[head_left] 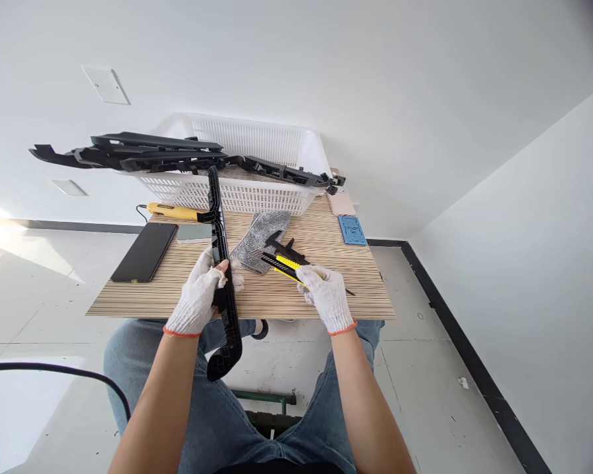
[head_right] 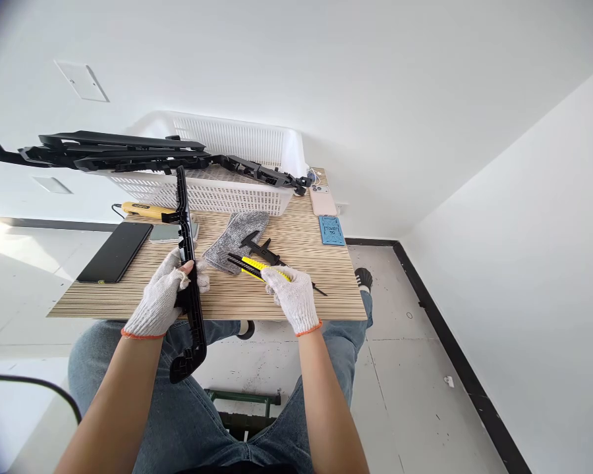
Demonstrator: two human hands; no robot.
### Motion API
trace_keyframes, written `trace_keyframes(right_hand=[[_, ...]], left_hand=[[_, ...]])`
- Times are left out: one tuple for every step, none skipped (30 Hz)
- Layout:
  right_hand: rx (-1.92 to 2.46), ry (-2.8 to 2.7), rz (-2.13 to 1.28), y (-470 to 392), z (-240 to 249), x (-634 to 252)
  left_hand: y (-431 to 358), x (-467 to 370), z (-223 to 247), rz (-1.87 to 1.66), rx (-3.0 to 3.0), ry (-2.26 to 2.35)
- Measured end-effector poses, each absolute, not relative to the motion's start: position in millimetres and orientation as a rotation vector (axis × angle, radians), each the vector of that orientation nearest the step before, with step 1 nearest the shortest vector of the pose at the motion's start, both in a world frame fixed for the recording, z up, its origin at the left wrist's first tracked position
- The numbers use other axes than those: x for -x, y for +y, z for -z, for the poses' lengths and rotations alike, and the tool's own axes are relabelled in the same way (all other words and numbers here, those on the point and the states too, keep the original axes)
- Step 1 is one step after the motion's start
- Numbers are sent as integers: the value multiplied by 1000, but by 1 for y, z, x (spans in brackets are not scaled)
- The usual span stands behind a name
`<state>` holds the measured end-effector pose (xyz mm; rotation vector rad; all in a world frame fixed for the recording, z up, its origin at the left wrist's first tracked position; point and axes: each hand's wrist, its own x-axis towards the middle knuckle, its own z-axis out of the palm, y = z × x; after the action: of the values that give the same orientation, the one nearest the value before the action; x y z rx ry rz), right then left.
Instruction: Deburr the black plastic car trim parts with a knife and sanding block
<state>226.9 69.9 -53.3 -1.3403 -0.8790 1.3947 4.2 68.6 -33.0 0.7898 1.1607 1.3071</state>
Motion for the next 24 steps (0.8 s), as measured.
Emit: trace_keyframes(right_hand=[[1336,-883,-1396,70,53,-227],[1333,-887,-1397,70,53,-227],[1332,-889,-1398,70,53,-227],[1333,-889,-1397,70,53,-227],[1334,-890,-1396,69,53,-227],[1336,-890,-1395,69,53,-227],[1336,-890,-1396,69,53,-227],[1334,-891,-1397,69,53,-226],[1333,-892,-1398,69,54,-226],[1331,-895,-1399,69,54,-227],[1330,-899,-1400,69,54,-227],[1330,-905,-1400,69,54,-227],[1330,-912,-1400,69,54,-227],[1332,-919,-1399,69,54,-227],[1334,-927,-1398,70,54,-227],[1336,-934,-1396,70,54,-227],[1339,-939,-1395,70,54,-227],[1342,-942,-1393,70,54,-228],[1346,-945,-1392,70,54,-228],[1349,-946,-1391,70,54,-228],[1351,-948,-1391,70,55,-228],[1351,-951,-1391,69,55,-228],[1350,-954,-1390,69,55,-228],[1350,-957,-1390,69,55,-228]], left_hand=[[69,-4,33,-1300,-794,1153],[68,-4,33,-1295,-802,1149],[68,-4,33,-1291,-810,1143],[68,-4,33,-1289,-813,1137],[68,-3,33,-1288,-814,1130],[68,-3,34,-1288,-815,1129],[67,-2,34,-1288,-817,1134],[67,-2,35,-1287,-824,1140],[66,-1,35,-1285,-835,1145],[66,-1,35,-1284,-847,1144],[65,-1,35,-1283,-857,1136],[64,0,35,-1282,-864,1124],[64,0,35,-1285,-866,1109],[63,0,35,-1289,-862,1096],[63,0,35,-1293,-853,1086],[63,-1,35,-1293,-840,1079],[63,-1,35,-1290,-827,1076],[63,-1,35,-1284,-814,1075],[63,-2,34,-1277,-804,1076],[63,-2,34,-1268,-796,1080],[63,-2,33,-1261,-789,1088],[63,-2,33,-1256,-782,1097],[63,-2,33,-1252,-774,1106],[63,-2,32,-1249,-765,1113]])
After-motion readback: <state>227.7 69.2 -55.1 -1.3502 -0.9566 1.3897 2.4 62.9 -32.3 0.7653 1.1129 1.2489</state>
